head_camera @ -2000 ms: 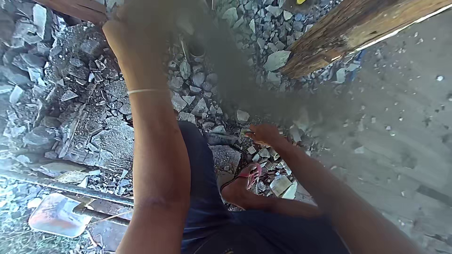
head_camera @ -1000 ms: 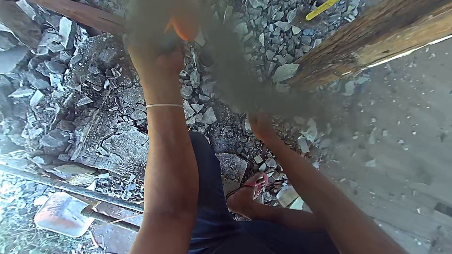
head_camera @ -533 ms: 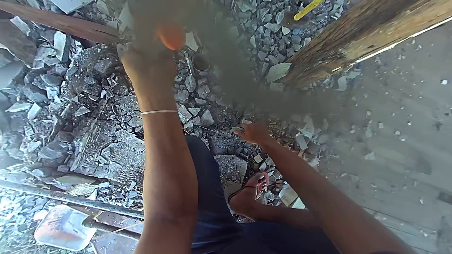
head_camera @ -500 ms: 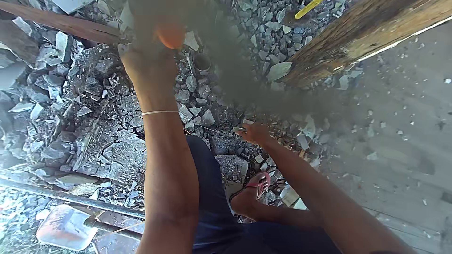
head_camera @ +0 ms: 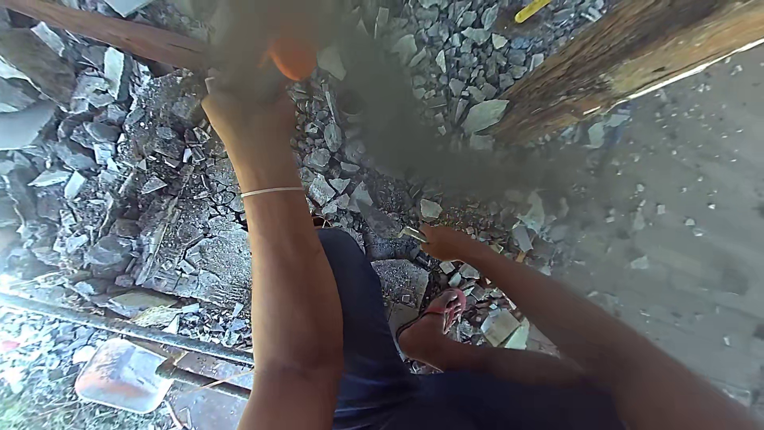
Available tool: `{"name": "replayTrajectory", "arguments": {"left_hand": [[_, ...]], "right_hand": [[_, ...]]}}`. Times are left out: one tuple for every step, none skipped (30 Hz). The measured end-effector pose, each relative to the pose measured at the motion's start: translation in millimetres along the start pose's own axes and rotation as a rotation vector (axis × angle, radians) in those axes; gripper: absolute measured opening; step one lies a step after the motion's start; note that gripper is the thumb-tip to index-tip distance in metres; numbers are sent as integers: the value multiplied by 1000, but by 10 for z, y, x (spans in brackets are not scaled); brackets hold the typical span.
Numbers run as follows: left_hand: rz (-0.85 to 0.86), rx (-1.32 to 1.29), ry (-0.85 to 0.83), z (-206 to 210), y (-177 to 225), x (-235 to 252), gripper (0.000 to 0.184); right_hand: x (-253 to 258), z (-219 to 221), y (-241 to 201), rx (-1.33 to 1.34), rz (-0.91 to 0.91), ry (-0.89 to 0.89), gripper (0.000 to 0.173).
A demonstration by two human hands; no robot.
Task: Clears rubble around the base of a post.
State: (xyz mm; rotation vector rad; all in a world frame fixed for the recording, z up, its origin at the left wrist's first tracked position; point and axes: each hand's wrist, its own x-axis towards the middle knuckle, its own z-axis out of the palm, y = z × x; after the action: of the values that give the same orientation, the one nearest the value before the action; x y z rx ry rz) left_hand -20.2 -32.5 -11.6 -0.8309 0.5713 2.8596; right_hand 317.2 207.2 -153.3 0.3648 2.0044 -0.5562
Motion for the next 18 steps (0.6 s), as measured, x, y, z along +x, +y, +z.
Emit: {"name": "replayTrajectory", "arguments": {"left_hand": [[-10,1,-6,8,-7,14,13],[-27,-11,-32,-10,0,27,17],[-39,-45,-66,-35,10,36,21],[-45,-91,-103,-55,17,46,24],[-46,-134,-134,-63,18,56,25],[-50,-159,-162,-68,10,55,26],[-52,-163,-177,-57,-10,49,26],[-54,-145,-181,-43,-35,33,26],[-55,-112,-161,-23,-67,11,25],[-56,-69,-134,0,-98,-8,24],[-52,-27,-96,13,-127,-27,24],[-42,9,-72,12,-150,-47,25],[-30,28,-66,15,-162,-59,25],[-18,33,-82,26,-170,-64,24],[-11,27,-120,34,-171,-61,23],[-8,13,-158,29,-166,-60,22],[-5,-2,-182,16,-160,-64,21],[-9,-4,-191,-15,-163,-87,19]], "right_hand": [[-24,-37,27,57,-42,6,41],[-55,-93,49,90,-70,2,42],[-97,-160,53,107,-90,-18,44],[-143,-226,31,106,-96,-43,44],[-176,-285,-13,84,-93,-59,42],[-181,-330,-79,40,-72,-69,41],[-166,-369,-164,-21,-41,-78,41],[-129,-399,-238,-77,-11,-79,41],[-93,-428,-299,-126,9,-68,42],[-75,-456,-349,-155,24,-46,41],[-86,-459,-393,-181,35,-17,40],[-128,-451,-453,-200,48,4,40],[-175,-434,-522,-211,65,17,39],[-203,-413,-576,-211,79,18,38],[-197,-395,-602,-200,90,10,37],[-185,-374,-602,-161,90,9,33],[-187,-316,-589,-82,84,16,27],[-246,-242,-604,-34,75,30,24]]}}
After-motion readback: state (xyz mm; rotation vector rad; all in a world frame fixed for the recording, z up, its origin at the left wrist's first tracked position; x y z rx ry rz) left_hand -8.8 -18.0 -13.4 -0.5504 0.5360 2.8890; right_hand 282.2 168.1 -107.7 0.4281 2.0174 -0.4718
